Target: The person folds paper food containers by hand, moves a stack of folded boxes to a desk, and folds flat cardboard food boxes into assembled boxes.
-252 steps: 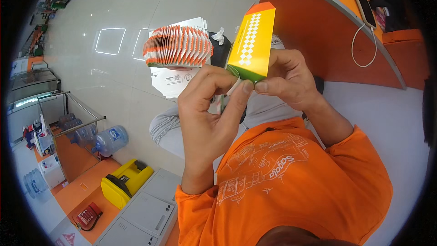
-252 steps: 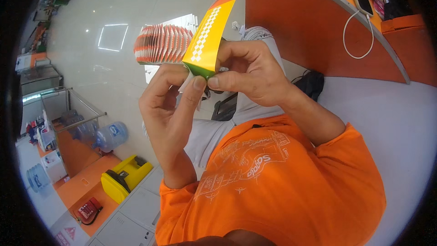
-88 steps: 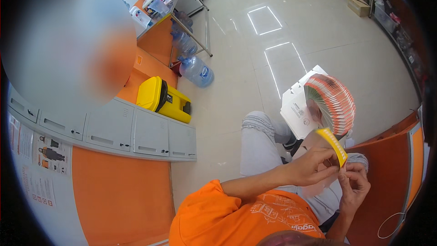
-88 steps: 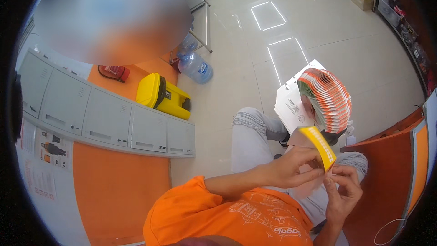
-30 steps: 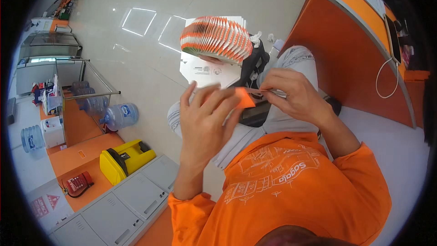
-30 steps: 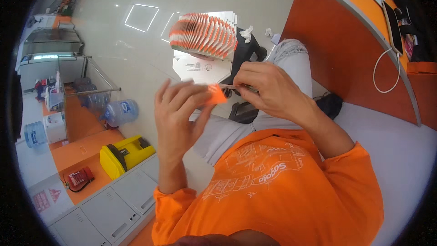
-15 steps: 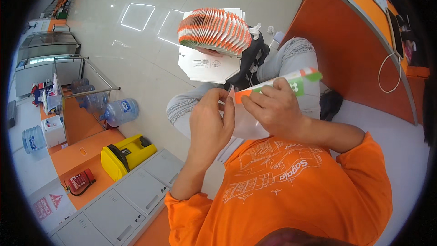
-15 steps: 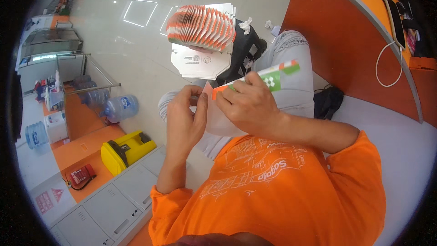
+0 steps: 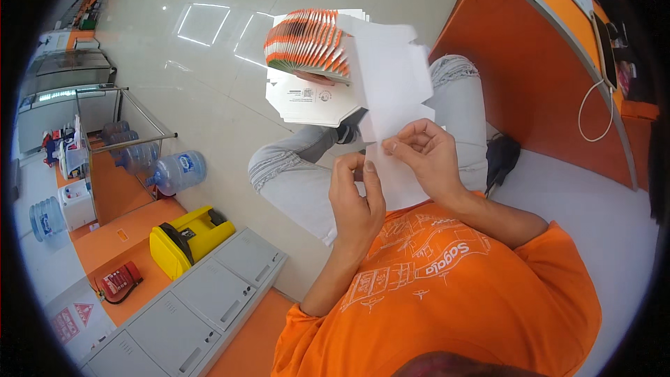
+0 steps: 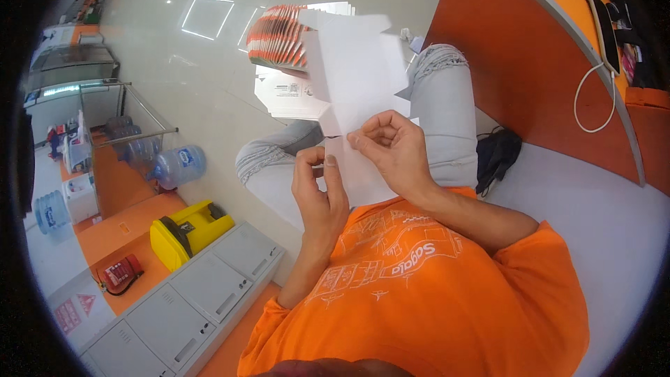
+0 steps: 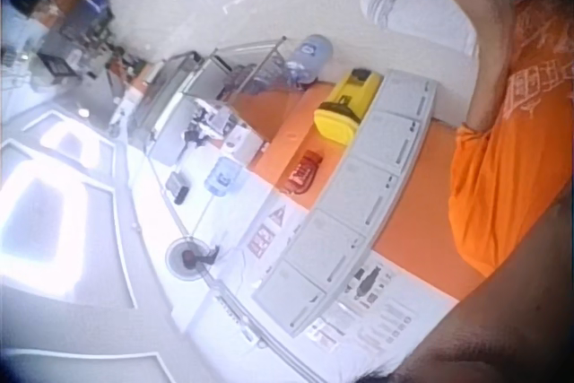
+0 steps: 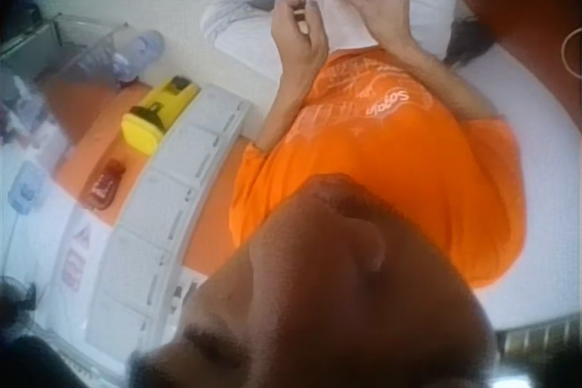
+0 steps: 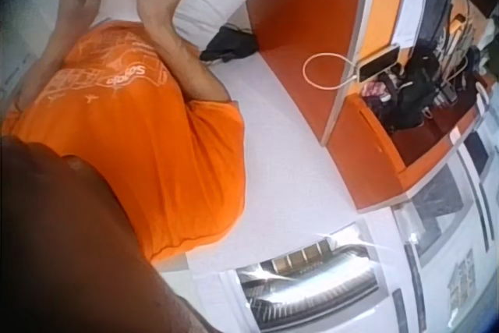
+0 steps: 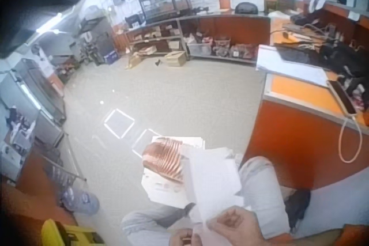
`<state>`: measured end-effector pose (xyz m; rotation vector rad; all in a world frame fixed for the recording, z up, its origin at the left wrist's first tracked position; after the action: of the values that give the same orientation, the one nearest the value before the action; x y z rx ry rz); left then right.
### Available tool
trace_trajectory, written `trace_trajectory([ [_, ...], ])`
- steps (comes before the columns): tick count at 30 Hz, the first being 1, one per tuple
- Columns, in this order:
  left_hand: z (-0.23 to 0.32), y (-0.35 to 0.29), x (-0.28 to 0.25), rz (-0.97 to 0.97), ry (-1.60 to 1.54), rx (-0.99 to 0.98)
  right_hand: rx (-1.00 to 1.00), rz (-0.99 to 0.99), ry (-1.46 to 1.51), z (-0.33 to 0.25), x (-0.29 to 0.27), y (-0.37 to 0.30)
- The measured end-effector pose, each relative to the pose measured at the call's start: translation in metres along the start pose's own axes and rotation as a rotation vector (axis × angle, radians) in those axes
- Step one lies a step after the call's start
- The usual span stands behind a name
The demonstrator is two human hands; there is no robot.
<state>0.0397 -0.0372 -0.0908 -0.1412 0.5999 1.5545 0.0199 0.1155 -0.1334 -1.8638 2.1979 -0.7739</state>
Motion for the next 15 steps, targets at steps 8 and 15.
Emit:
trace_trajectory([
  [8, 0.003, -0.005, 0.005, -0.214, 0.182, 0.349, 0.578, -0.232, -0.127, -0.022, -0.013, 0.026],
  [15, 0.006, -0.017, 0.01, -0.293, 0.195, 0.42, 0.793, -0.252, -0.208, -0.001, -0.026, 0.014],
])
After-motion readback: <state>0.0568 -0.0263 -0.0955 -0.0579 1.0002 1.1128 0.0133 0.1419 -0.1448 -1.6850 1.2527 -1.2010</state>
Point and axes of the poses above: each hand's wrist, its own y-axis towards the middle knuckle, its own x-axis out of the palm, z = x × y, the point moved 4 cm from there along y, towards the middle knuckle, and after that the axes turned 12 degrees about x, right-handed, at the moved point
